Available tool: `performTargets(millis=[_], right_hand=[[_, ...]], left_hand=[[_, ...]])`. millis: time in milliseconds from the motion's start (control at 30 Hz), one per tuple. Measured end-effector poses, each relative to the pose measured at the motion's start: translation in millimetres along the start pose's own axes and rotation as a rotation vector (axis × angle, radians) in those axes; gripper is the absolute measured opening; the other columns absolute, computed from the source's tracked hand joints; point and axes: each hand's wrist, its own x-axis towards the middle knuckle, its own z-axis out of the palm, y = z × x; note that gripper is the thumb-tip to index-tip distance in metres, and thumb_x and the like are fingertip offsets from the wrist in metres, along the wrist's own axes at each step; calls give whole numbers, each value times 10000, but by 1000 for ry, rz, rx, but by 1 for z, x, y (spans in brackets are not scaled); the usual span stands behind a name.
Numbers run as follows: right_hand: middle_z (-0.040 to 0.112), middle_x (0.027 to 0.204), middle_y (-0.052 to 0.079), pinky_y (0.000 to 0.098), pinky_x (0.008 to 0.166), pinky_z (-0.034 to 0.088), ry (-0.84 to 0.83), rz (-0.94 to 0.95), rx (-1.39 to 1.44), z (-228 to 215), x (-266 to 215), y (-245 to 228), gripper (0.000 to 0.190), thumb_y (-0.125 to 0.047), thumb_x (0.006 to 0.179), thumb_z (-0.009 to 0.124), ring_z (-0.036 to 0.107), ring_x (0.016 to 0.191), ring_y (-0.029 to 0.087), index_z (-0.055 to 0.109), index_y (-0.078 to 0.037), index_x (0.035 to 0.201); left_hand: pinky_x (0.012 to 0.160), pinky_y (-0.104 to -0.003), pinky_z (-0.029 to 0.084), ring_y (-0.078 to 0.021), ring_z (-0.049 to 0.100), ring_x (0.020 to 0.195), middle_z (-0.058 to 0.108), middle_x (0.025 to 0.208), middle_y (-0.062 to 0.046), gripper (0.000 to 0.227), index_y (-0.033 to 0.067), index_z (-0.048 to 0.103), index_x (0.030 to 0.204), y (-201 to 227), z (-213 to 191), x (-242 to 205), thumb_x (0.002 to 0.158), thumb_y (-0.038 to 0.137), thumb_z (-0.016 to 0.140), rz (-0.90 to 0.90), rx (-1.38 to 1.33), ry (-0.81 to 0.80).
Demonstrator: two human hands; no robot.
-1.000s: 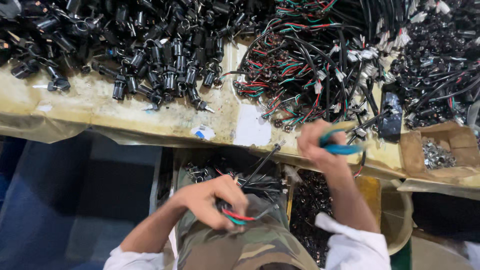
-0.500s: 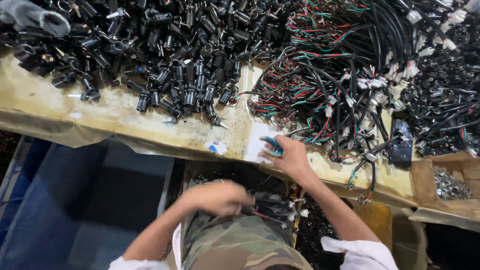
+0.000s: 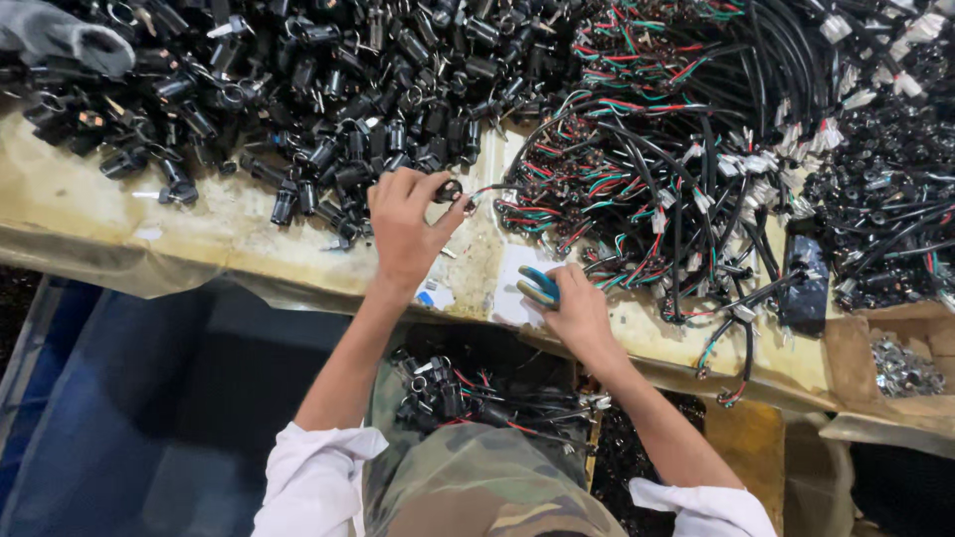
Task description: The person repeatedly picks up black cylindrical components with attached wires from a table, uses blue-handled pliers to cut the wires near the component, and places the trimmed components back on the table. The process is continuous and repetitive throughout the clip.
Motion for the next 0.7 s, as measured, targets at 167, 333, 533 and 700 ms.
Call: performTargets(millis=[167,333,533,700], right_hand=[[657,879,138,470,678,504,32,40,85,10,-11,1,321,-224,747,890,659,801,371,662,-48,888],[736,851,75,391,644,546,103,60,214,0,-15,2,165,-90,781,790,710,718,238,708,-62,921],[642,873,9,230,679,458,247,-111,1646,-104,-11,24,237,82,914,826,581,748,101,684,-98,854],[693,851,37,289,611,509,-98,-555,1162,-126,-17,0,130,-10,779,775,639,702,145,690,-81,847]], left_hand=[[867,-346,468,-183,593,977,616,1064,-95,445,121,455,1150,25,15,-24,916,202,825,-328,-997,-66],[631,-220,368,-53,463,738,564,863,-28,371,61,508,1138,60,20,-72,874,208,723,-538,-1096,-389],[725,-272,403,-150,497,765,533,823,-50,432,33,571,827,86,-11,-95,1004,409,455,-788,-1778,-444],[752,-304,402,-162,467,776,503,840,-62,315,28,548,867,90,-15,-83,1010,309,556,-733,-1642,-375]])
